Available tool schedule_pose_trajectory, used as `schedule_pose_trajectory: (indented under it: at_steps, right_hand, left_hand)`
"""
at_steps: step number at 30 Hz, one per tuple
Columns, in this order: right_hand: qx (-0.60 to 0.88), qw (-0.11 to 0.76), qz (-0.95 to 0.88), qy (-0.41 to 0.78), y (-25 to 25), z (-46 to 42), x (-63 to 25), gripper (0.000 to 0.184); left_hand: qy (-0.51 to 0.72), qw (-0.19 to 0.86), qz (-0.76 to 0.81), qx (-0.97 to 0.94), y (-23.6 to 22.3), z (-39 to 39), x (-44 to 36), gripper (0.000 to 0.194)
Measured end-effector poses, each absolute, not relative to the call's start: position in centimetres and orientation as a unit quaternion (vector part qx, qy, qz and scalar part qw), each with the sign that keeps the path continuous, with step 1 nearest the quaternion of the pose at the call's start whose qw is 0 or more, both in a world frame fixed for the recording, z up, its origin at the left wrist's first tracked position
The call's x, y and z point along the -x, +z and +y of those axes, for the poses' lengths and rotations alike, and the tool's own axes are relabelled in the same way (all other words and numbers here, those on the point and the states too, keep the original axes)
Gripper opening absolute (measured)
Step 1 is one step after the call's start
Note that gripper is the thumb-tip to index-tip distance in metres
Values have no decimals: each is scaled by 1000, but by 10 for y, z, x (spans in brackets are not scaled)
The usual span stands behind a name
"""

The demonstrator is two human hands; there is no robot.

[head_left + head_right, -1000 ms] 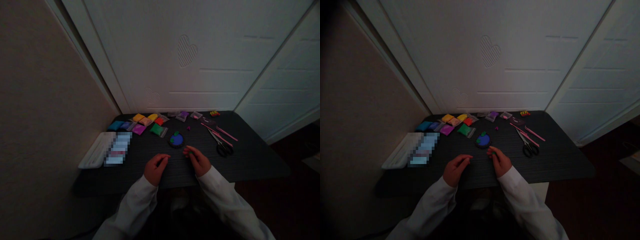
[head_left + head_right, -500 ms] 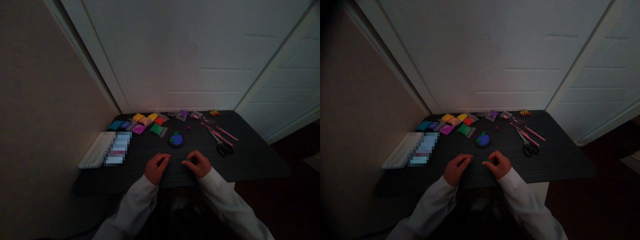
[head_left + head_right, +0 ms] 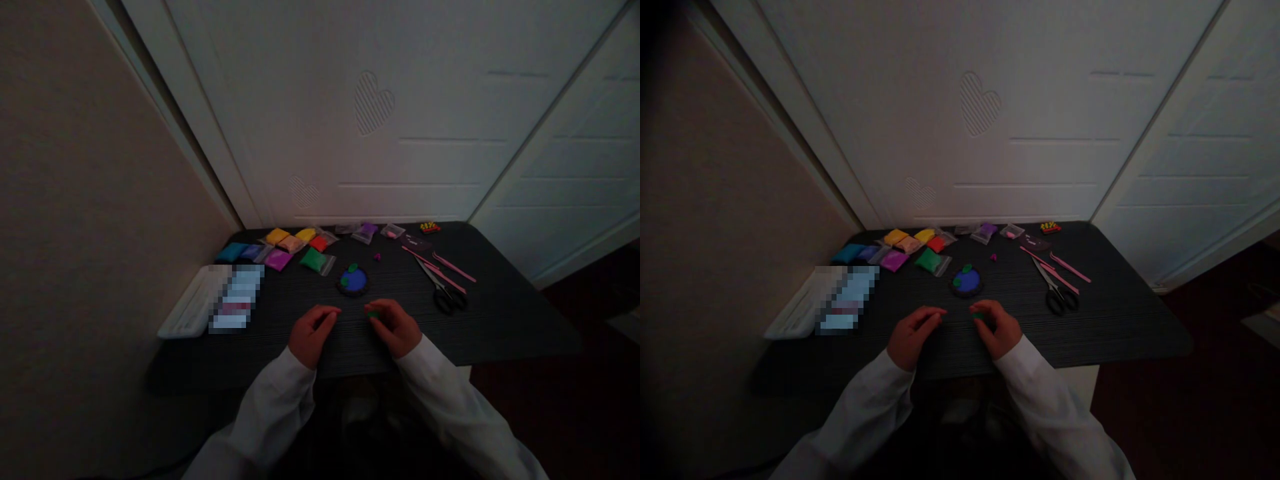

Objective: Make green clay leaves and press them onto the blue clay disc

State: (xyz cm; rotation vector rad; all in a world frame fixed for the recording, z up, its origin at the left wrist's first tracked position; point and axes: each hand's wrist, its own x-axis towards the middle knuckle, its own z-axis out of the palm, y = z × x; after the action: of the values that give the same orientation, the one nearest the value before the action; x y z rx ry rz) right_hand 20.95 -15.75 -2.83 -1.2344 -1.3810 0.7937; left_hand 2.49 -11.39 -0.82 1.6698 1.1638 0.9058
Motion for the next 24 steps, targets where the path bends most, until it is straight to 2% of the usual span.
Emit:
schedule_pose_trajectory:
  at_steps: [3,9,12,16,18,21,24]
  right_hand:
    - [493,555,-567,356,-32,-156,-208,29]
    - [461,571,-569,371,-32,-157,-207,24]
    - [449,564,-589,366,-29,-159,-201,29]
    - [480,514,-647,295,-22,-158,-189,47]
    - [493,501,-669,240,-18,-157,-185,53]
    - [487,504,-688,188,-12,-157,-185,58]
    - [483,534,-673,166,-3,-158,-191,63]
  left_hand:
    - [368,455,469,-661,-9,-115,-25,22]
    - [380,508,461,-620,-8,-117,-29,19]
    - [394,559,448,-576,-9,-120,-38,24]
    - [403,639,407,-514,-13,-124,-57,31]
    - [408,687,386,-460,-13,-126,-64,27]
    - [430,755,361,-338,-10,-127,-69,20]
    - [461,770,347,-271,-5,-125,-68,17]
